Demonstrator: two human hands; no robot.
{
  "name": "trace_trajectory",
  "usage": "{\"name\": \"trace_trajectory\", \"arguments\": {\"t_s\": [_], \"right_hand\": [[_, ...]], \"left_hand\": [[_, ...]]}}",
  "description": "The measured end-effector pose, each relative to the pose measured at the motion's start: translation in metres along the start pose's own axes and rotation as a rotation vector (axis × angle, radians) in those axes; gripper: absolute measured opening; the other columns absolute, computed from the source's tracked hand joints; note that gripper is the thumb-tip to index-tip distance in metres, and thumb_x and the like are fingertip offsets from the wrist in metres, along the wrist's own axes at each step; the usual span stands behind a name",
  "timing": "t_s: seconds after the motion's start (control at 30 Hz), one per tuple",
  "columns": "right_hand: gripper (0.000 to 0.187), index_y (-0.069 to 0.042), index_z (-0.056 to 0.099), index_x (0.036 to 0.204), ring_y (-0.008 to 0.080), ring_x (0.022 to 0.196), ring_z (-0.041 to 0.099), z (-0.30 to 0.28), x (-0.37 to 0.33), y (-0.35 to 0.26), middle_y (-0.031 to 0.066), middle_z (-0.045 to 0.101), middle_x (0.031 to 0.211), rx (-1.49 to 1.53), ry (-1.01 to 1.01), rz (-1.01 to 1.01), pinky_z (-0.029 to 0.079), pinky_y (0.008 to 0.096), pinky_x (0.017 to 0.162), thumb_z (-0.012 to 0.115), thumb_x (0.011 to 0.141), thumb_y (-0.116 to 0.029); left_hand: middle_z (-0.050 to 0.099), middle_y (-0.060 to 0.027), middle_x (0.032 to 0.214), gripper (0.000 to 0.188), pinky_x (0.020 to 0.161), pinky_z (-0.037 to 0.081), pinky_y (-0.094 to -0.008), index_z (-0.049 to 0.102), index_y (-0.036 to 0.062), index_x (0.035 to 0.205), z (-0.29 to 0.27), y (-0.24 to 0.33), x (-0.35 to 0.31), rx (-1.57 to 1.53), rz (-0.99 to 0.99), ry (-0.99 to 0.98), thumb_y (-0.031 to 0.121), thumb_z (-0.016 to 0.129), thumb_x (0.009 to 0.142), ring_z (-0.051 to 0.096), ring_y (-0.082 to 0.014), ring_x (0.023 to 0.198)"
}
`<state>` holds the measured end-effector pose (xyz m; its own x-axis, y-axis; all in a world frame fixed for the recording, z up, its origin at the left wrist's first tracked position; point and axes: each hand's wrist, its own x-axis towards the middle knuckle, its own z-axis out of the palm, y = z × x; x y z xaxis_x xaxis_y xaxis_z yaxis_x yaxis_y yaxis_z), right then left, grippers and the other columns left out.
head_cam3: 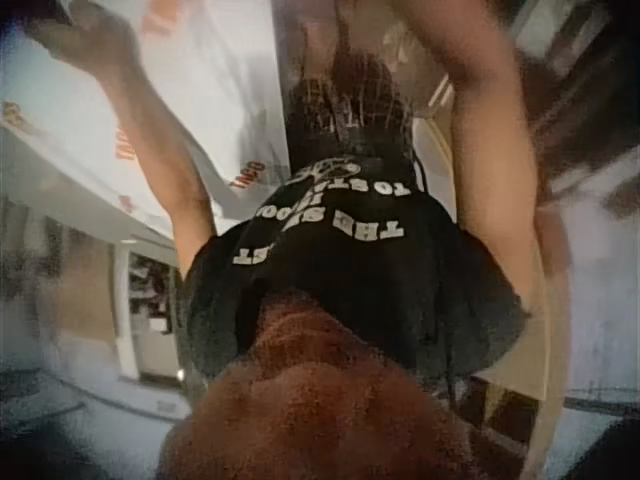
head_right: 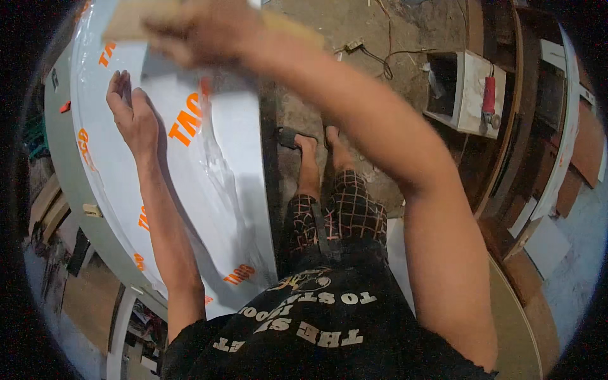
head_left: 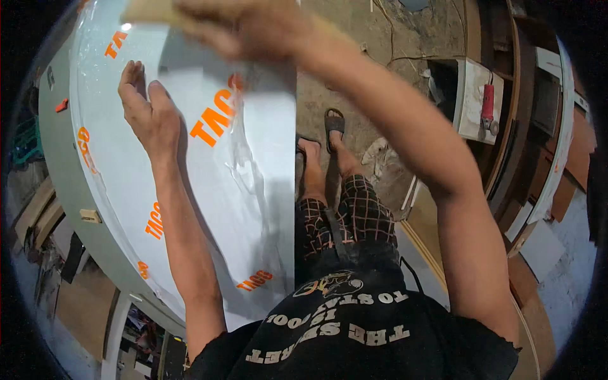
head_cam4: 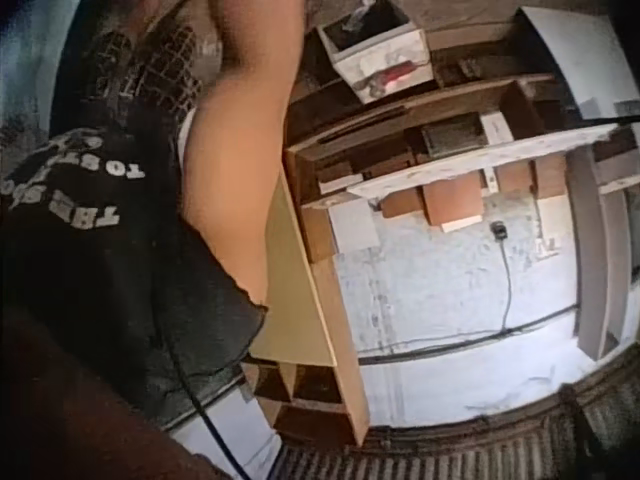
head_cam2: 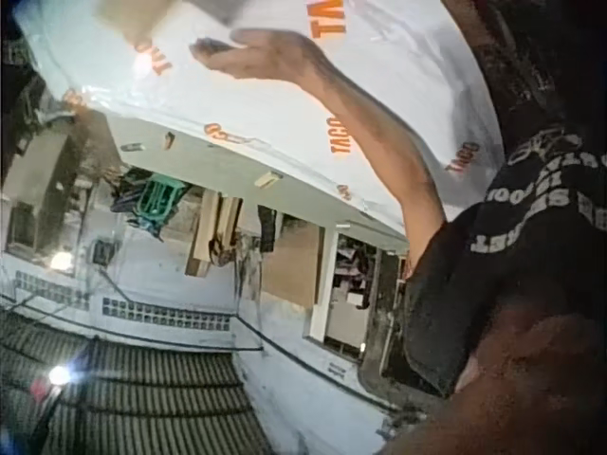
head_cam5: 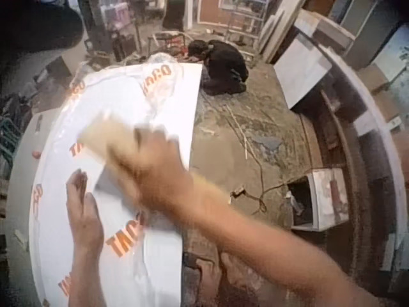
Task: The person sands the edge of a laminate sheet on a large curved board using a wooden sanding block.
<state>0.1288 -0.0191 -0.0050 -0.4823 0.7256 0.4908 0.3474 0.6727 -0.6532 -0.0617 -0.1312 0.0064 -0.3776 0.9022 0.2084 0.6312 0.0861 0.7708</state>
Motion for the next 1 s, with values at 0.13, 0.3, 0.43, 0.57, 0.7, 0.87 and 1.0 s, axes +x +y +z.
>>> {"name": "trace_trajectory", "arguments": {"t_s": [0.13, 0.3, 0.43, 0.57, 0.7, 0.87, 1.0], "right_hand": [[0.046, -0.015, 0.074, 0.125, 0.0311, 0.09, 0.068, -0.082, -0.049, -0.007, 0.0174, 0.07, 0.11, -0.409, -0.061, -0.279, 0.053, 0.0408, 0.078, 0.08, 0.082, -0.031], [0.037, -0.028, 0.074, 0.121, 0.0319, 0.096, 0.062, -0.041, -0.104, -0.056, 0.0149, 0.065, 0.117, -0.236, -0.016, -0.173, 0.046, 0.0469, 0.078, 0.072, 0.087, -0.042], [0.026, -0.017, 0.07, 0.102, 0.0322, 0.079, 0.061, -0.026, 0.017, 0.0, 0.0162, 0.063, 0.098, -0.133, -0.16, 0.013, 0.048, 0.0433, 0.065, 0.07, 0.09, -0.04], [0.032, -0.025, 0.075, 0.109, 0.0352, 0.084, 0.067, -0.053, -0.084, 0.006, 0.0159, 0.069, 0.109, -0.123, 0.024, -0.161, 0.048, 0.0455, 0.065, 0.078, 0.082, -0.042], [0.046, -0.032, 0.073, 0.127, 0.0327, 0.11, 0.058, -0.042, -0.117, -0.071, 0.0181, 0.062, 0.125, -0.242, -0.075, -0.106, 0.043, 0.0461, 0.089, 0.076, 0.082, -0.043], [0.033, -0.016, 0.072, 0.117, 0.0282, 0.087, 0.066, -0.04, 0.041, 0.021, 0.0128, 0.068, 0.091, -0.278, 0.091, 0.04, 0.052, 0.0424, 0.075, 0.066, 0.095, -0.04], [0.033, -0.003, 0.073, 0.106, 0.0289, 0.08, 0.065, -0.115, -0.006, 0.067, 0.0145, 0.071, 0.091, -0.292, 0.481, -0.022, 0.053, 0.0413, 0.071, 0.066, 0.096, -0.034]], "left_hand": [[0.051, -0.0244, 0.149, 0.05, 0.123, 0.033, -0.0429, 0.041, -0.0068, 0.148, -0.021, -0.007, -0.007, 0.057, -0.009, 0.024, 0.006, 0.047, 0.1, 0.047, -0.0333, 0.143], [0.053, -0.024, 0.148, 0.049, 0.121, 0.036, -0.0433, 0.043, -0.0067, 0.147, -0.006, 0.007, -0.003, -0.021, -0.006, 0.047, 0.006, 0.046, 0.099, 0.05, -0.0341, 0.141], [0.054, -0.0229, 0.146, 0.048, 0.12, 0.037, -0.0427, 0.044, -0.0056, 0.146, -0.009, 0.0, -0.005, -0.018, -0.028, 0.04, 0.005, 0.046, 0.1, 0.051, -0.0323, 0.139], [0.054, -0.0247, 0.145, 0.048, 0.119, 0.039, -0.0432, 0.046, -0.0072, 0.145, -0.015, -0.006, -0.007, 0.0, -0.017, 0.058, 0.005, 0.045, 0.099, 0.052, -0.0338, 0.138], [0.055, -0.0252, 0.144, 0.047, 0.119, 0.039, -0.0434, 0.046, -0.0082, 0.144, -0.006, -0.001, 0.002, -0.026, 0.032, 0.058, 0.004, 0.045, 0.099, 0.052, -0.0339, 0.139], [0.056, -0.0202, 0.142, 0.041, 0.118, 0.039, -0.0407, 0.051, -0.0067, 0.141, -0.015, -0.011, -0.003, -0.001, 0.014, 0.017, 0.005, 0.049, 0.101, 0.054, -0.0299, 0.135], [0.057, -0.0187, 0.14, 0.039, 0.116, 0.04, -0.0404, 0.056, -0.0049, 0.138, -0.02, -0.005, -0.007, 0.064, 0.03, 0.015, 0.008, 0.057, 0.101, 0.055, -0.029, 0.132]]}}
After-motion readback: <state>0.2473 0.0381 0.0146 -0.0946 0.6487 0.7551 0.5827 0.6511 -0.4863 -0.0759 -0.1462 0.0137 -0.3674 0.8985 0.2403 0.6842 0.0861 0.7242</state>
